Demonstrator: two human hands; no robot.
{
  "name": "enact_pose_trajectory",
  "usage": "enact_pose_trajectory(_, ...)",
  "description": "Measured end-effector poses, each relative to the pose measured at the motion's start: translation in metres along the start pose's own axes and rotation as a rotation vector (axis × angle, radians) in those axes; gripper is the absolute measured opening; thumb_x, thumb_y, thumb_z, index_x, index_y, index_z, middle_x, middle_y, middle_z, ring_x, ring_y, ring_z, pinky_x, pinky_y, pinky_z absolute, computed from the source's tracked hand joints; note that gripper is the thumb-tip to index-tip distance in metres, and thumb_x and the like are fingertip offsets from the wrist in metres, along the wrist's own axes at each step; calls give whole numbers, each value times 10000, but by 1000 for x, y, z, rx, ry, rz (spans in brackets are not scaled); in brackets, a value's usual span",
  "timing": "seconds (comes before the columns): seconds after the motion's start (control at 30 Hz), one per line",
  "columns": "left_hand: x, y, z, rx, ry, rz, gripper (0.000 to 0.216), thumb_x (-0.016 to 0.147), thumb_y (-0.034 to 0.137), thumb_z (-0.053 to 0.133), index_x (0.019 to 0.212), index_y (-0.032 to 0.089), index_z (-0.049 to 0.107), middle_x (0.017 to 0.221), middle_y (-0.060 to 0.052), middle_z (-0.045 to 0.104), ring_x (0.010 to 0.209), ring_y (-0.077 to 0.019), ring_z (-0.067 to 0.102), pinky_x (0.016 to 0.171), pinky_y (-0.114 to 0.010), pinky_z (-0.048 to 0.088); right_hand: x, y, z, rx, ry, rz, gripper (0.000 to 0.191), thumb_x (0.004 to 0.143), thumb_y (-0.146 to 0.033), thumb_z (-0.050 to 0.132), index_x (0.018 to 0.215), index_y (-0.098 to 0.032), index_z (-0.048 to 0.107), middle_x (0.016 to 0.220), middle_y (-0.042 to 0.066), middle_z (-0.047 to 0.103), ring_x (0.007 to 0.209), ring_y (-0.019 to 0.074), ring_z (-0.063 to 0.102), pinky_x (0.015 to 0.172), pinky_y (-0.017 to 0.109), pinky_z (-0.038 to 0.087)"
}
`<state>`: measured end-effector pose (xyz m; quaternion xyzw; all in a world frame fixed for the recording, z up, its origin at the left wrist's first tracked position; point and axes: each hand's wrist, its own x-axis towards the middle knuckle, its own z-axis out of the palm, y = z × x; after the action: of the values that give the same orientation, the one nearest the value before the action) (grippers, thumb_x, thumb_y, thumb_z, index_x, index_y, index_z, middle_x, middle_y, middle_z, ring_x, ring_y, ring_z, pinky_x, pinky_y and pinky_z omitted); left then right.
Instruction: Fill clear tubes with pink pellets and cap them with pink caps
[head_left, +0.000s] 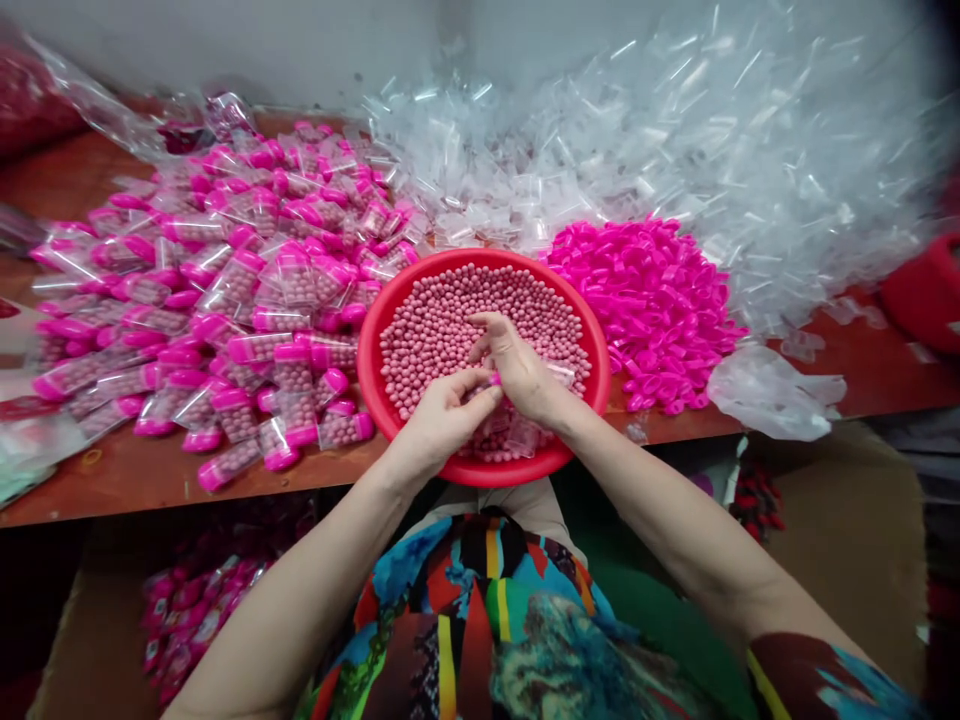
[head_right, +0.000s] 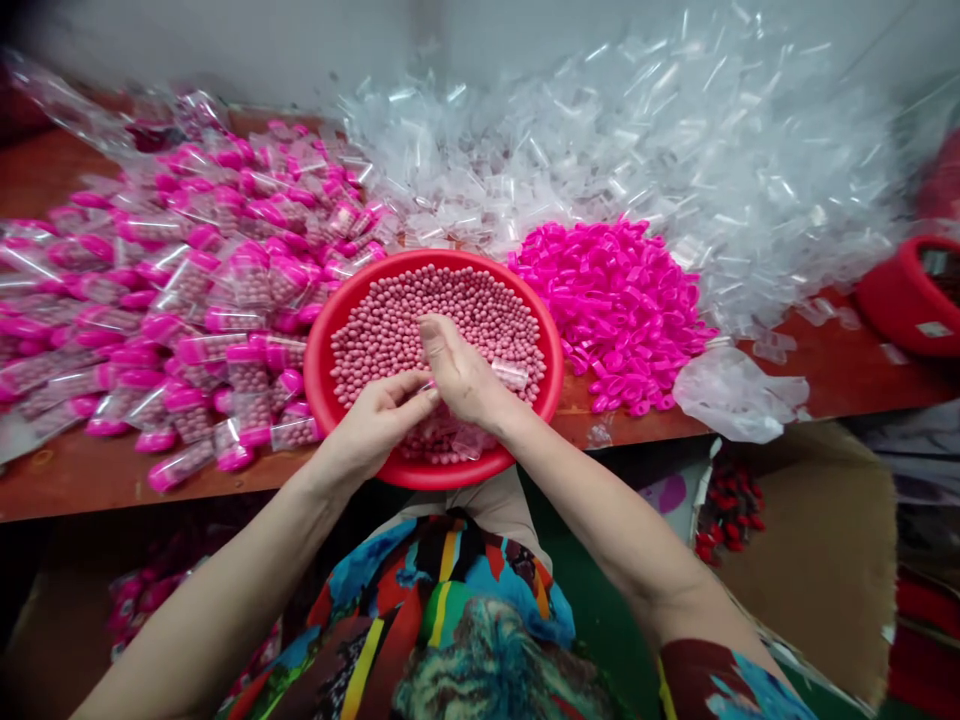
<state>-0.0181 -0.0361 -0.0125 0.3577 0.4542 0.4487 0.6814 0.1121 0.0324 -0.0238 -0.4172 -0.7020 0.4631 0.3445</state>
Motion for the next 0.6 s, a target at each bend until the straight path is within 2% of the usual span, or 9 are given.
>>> enact_pose_trajectory(0.1, 5, 1, -3, -169, 109, -12, 246, 764, 354, 768, 865, 136, 718, 723, -8, 647, 553, -83, 527, 531, -204, 411, -1, -5, -4, -32, 175, -80, 530, 1022, -574, 207, 1241, -222, 538, 983, 58, 637, 881, 186, 619, 846, 368, 508)
enact_pose_trajectory(0.17, 9, 1, -5, -261, 183, 34, 224, 763, 333, 776, 881, 148, 735, 787, -14, 683, 639, -95, 582, 620, -209, 470, -7, -11, -7, -185, 118, -171, 477, 991, -551, 376, 1306, -216, 505, 1145, 97, 634, 1038, 230, 609, 945, 426, 478)
enact_pose_trajectory(0.23, 11, 0, -7, -302, 211, 82, 221, 772, 316, 775, 925, 159, 751, 851, -20, 710, 742, -106, 617, 729, -214, 494, -15, -14, -6, -425, 0, -246, 652, 880, -517, 602, 1412, -187, 423, 1322, 154, 576, 1195, 308, 547, 1021, 511, 421)
enact_pose_trajectory(0.3, 13, -1, -7, -296, 196, 108, 230, 789, 319, 765, 960, 166, 759, 885, -24, 722, 798, -114, 626, 788, -220, 490, -21, -15, 0, -645, -37, -274, 794, 799, -428, 701, 1454, -121, 373, 1381, 213, 535, 1238, 370, 504, 1024, 567, 392)
enact_pose_trajectory(0.37, 13, -3, -7, -267, 185, 128, 238, 806, 330, 752, 981, 169, 761, 888, -26, 723, 800, -117, 619, 792, -226, 484, -23, -14, 8, -751, 6, -269, 719, 788, -333, 687, 1405, -71, 426, 1310, 230, 574, 1174, 374, 524, 979, 553, 417)
enact_pose_trajectory(0.47, 12, -4, -7, -208, 187, 152, 247, 828, 346, 731, 990, 161, 761, 838, -24, 703, 759, -115, 594, 745, -222, 474, -20, -12, 16, -716, 79, -291, 523, 772, -273, 648, 1243, -74, 541, 1127, 184, 627, 1039, 328, 551, 898, 478, 467)
enact_pose_trajectory(0.6, 12, -5, -6, -106, 183, 216, 261, 857, 346, 696, 1040, 167, 748, 783, -11, 673, 711, -113, 565, 733, -234, 470, -17, -8, 20, -712, 186, -387, 402, 791, -252, 593, 1158, -91, 559, 1027, 161, 607, 970, 307, 520, 862, 459, 471)
